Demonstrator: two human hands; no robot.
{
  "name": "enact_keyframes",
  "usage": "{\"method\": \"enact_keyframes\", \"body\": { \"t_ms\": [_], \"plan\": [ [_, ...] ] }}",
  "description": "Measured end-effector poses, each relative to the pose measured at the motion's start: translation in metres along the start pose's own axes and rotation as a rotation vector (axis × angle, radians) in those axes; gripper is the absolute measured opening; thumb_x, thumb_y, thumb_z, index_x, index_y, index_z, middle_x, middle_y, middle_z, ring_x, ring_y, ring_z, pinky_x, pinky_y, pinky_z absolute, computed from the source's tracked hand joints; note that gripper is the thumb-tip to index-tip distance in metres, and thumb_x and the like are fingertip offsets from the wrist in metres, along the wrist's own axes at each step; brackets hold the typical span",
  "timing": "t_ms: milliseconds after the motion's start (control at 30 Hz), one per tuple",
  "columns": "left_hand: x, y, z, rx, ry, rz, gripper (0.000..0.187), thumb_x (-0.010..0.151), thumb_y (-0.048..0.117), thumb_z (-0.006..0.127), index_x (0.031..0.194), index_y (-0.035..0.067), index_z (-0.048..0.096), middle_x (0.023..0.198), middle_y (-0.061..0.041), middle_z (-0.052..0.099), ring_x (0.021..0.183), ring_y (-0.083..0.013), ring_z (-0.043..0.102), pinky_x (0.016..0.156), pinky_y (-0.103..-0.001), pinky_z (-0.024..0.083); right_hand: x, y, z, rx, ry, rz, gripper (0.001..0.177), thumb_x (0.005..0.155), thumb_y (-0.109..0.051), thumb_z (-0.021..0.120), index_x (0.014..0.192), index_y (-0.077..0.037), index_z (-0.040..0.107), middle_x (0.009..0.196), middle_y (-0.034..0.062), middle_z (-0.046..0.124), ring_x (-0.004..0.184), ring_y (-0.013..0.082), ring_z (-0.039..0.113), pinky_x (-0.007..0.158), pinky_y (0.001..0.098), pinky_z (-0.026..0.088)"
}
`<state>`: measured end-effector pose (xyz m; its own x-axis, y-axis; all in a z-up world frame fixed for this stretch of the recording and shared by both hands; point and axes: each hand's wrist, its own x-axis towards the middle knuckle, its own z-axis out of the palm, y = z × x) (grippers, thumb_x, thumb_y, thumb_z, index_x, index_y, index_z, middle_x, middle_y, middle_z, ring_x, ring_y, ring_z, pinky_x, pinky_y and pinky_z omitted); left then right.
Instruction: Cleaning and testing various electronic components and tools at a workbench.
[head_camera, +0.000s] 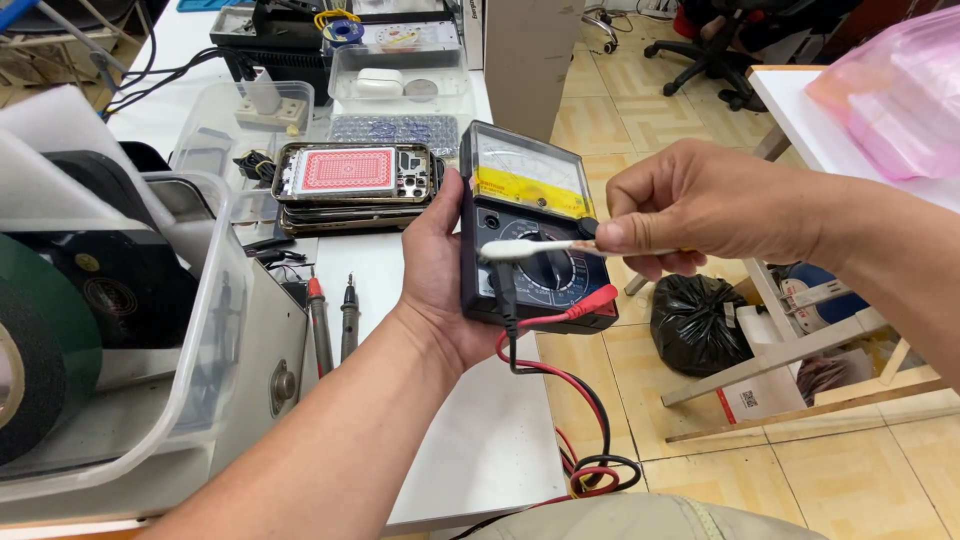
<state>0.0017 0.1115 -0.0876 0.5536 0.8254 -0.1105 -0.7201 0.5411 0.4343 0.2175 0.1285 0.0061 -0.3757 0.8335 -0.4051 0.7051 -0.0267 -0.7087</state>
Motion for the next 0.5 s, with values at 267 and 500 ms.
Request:
{"method": "enact_keyframes", "body": {
  "t_ms": [267, 500],
  "plan": [
    [-0.002, 0.004, -0.003, 0.049, -0.067, -0.016, 0.087, 0.098, 0.071, 0.027, 0.15, 0.005, 0.048, 0.134, -0.023, 0.064, 0.119, -0.0366, 0.066, 0.104, -0.055, 0.053, 0.002, 0.004, -0.005, -0.072, 0.091, 0.034, 0.041, 0.09, -0.035, 0.073, 0.065, -0.003, 0.067, 0.054, 0.0066, 0.065, 0.046, 0.0129, 0.05, 0.044, 0.0303, 0.04],
    [-0.001, 0.005, 0.007, 0.078, -0.104, -0.062, 0.088, 0.097, 0.071, 0.025, 0.15, 0.005, 0.046, 0.135, -0.023, 0.063, 0.122, -0.0364, 0.064, 0.104, -0.056, 0.053, 0.002, 0.002, -0.005, -0.065, 0.073, 0.038, 0.035, 0.085, -0.035, 0.076, 0.065, -0.006, 0.072, 0.052, 0.0061, 0.064, 0.046, 0.0122, 0.051, 0.045, 0.0303, 0.042]
  ]
}}
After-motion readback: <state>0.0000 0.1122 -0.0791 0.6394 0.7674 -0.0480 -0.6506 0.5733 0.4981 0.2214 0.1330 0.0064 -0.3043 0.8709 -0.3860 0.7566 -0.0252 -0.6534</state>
